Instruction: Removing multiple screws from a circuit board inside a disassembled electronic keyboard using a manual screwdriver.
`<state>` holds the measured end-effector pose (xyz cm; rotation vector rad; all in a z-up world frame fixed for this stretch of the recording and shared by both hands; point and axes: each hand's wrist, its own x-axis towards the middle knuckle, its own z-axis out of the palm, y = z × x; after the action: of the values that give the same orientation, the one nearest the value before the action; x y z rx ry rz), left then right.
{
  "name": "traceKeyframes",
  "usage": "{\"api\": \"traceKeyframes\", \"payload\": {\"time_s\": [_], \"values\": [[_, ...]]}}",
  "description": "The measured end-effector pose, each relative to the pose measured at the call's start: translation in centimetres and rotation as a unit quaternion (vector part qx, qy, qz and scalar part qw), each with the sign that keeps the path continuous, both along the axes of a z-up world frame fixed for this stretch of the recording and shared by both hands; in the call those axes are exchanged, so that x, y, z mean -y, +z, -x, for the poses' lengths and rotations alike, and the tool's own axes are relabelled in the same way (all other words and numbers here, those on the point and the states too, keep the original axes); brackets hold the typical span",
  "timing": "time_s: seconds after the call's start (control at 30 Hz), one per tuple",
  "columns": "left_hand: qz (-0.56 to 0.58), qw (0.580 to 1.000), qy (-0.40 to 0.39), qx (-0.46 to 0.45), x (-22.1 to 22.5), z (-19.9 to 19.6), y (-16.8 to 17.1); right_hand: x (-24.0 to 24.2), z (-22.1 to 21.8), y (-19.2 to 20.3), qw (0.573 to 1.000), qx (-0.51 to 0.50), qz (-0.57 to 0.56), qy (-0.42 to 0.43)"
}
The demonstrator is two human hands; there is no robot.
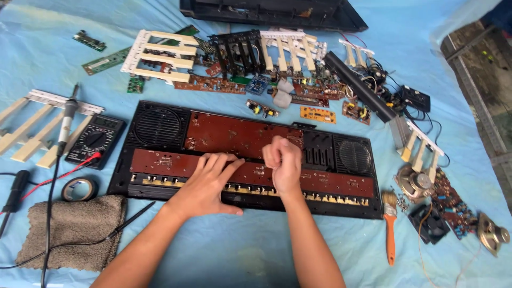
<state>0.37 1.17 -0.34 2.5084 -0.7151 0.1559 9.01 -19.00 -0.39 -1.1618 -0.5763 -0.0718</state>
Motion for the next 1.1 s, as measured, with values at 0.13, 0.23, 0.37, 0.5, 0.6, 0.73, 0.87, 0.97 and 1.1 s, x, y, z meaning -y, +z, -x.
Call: {"api": "traceKeyframes", "payload": {"time_s": [0.13, 0.23, 0.37, 0.5, 0.6, 0.73, 0.87, 0.97, 1.1], "values": [[-0.009, 1.000, -0.001, -0.009, 0.2, 0.2, 0.4, 0.6, 0.2, 1.6, 0.992, 0.024, 0.074, 0.097], [-0.012, 1.000, 0.009, 0.007, 0.2, 0.1, 0.3, 0.2, 1.4, 3.3, 0.991, 0.062, 0.120, -0.021], [-0.002, 1.000, 0.012, 0.016, 0.2, 0.3, 0.1, -0.4, 2.3, 2.4, 0.988, 0.008, 0.053, -0.145], [0.003, 1.000, 0.016, 0.025, 0.4, 0.2, 0.1, -0.3, 0.0, 0.2, 0.997, 0.019, -0.002, -0.078], [-0.008, 1.000, 0.012, 0.017, 0.2, 0.2, -0.2, -0.4, -1.2, 0.4, 0.995, 0.053, 0.070, 0.038], [-0.003, 1.000, 0.008, 0.018, 0.1, 0.2, 0.0, -1.0, -0.5, 1.7, 0.975, 0.086, 0.166, 0.123], [0.004, 1.000, 0.006, 0.022, 0.0, 0.2, -0.2, -2.1, 1.3, 3.3, 0.967, 0.099, 0.233, 0.014], [0.006, 1.000, 0.004, 0.024, 0.1, 0.2, -0.5, -2.8, 2.8, 2.8, 0.967, 0.071, 0.182, -0.164], [0.008, 1.000, -0.003, 0.009, 0.0, 0.2, 0.0, -1.8, 2.4, 0.2, 0.980, 0.042, 0.037, -0.193]]}}
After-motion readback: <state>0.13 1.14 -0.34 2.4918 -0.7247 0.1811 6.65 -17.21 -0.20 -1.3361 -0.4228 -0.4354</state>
